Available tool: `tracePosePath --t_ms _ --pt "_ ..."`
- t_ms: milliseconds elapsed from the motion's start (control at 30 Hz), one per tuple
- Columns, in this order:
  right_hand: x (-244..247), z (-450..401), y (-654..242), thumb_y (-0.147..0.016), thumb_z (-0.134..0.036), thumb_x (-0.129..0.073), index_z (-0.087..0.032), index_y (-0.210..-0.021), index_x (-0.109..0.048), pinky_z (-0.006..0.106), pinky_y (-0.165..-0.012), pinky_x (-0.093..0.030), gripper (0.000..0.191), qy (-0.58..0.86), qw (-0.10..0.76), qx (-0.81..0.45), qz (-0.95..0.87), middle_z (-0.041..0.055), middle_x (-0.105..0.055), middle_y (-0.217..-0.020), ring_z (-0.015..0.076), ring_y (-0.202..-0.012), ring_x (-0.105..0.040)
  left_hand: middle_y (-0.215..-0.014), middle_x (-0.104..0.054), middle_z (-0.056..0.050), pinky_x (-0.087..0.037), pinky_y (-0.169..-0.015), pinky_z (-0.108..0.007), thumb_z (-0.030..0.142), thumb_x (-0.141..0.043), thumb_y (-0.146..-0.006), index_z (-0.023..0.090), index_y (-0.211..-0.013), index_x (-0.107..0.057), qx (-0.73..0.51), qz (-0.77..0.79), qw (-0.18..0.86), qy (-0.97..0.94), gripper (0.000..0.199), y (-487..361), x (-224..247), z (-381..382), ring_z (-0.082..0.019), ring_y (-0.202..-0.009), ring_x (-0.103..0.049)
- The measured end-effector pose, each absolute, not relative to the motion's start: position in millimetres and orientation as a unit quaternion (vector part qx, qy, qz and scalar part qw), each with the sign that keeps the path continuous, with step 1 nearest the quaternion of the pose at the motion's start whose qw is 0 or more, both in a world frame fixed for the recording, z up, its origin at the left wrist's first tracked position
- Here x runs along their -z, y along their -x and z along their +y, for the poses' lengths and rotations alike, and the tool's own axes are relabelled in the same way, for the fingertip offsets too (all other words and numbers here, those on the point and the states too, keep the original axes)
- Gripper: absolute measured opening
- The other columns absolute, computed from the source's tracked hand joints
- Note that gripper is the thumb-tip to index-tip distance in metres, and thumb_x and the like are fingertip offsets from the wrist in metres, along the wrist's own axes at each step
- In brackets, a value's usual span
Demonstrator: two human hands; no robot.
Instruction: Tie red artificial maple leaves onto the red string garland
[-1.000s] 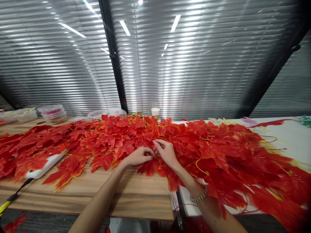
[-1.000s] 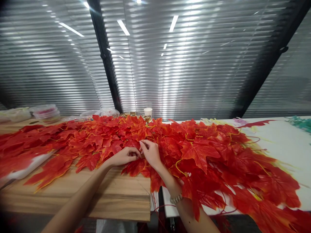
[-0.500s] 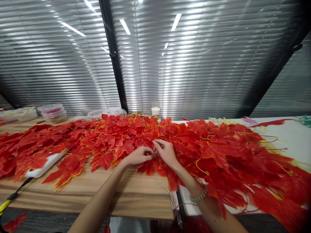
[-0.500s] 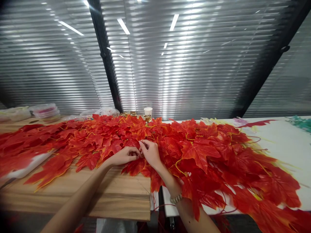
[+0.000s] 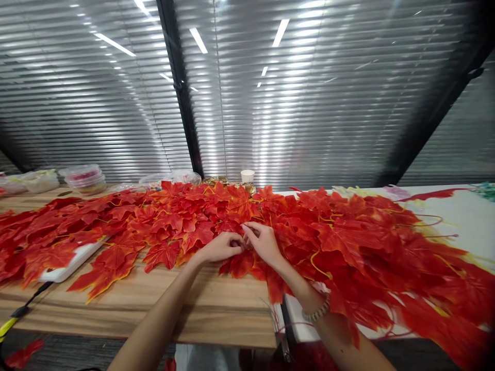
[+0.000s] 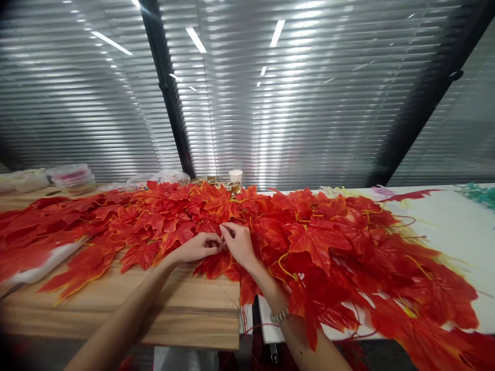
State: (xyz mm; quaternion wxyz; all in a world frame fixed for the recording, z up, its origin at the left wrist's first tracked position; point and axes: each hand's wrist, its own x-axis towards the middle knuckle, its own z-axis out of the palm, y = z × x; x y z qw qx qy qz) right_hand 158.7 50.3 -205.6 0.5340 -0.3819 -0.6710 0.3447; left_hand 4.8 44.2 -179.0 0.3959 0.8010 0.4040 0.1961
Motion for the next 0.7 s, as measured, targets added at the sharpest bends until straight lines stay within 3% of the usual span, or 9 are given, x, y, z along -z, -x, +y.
tracePosePath --t_ms 400,700 --pt "205.5 48.7 -158.3 -0.083 -0.035 -0.047 -0.017 -0.074 -0.062 0.023 -0.051 -0.045 0.026 0.384 0.526 -0.329 -0.684 0.0009 -0.058 -0.057 0.0138 -0.05 -0.055 -0.074 -0.061 -0.002 -0.04 -0.063 -0.022 0.016 -0.048 -0.071 0.012 -0.08 -0.062 -0.201 0.394 0.409 -0.798 0.017 -5.1 177.2 42.2 -0.013 -0.065 -0.052" --pt "201.6 48.5 -160.7 -0.083 -0.036 -0.047 -0.016 -0.077 -0.063 0.023 -0.052 -0.045 0.026 0.384 0.539 -0.332 -0.672 0.0008 -0.058 -0.057 0.013 -0.049 -0.054 -0.083 -0.067 -0.006 -0.044 -0.069 -0.024 0.016 -0.051 -0.069 0.011 -0.086 -0.065 -0.21 0.405 0.439 -0.774 0.022 -2.4 178.2 45.1 -0.015 -0.073 -0.059"
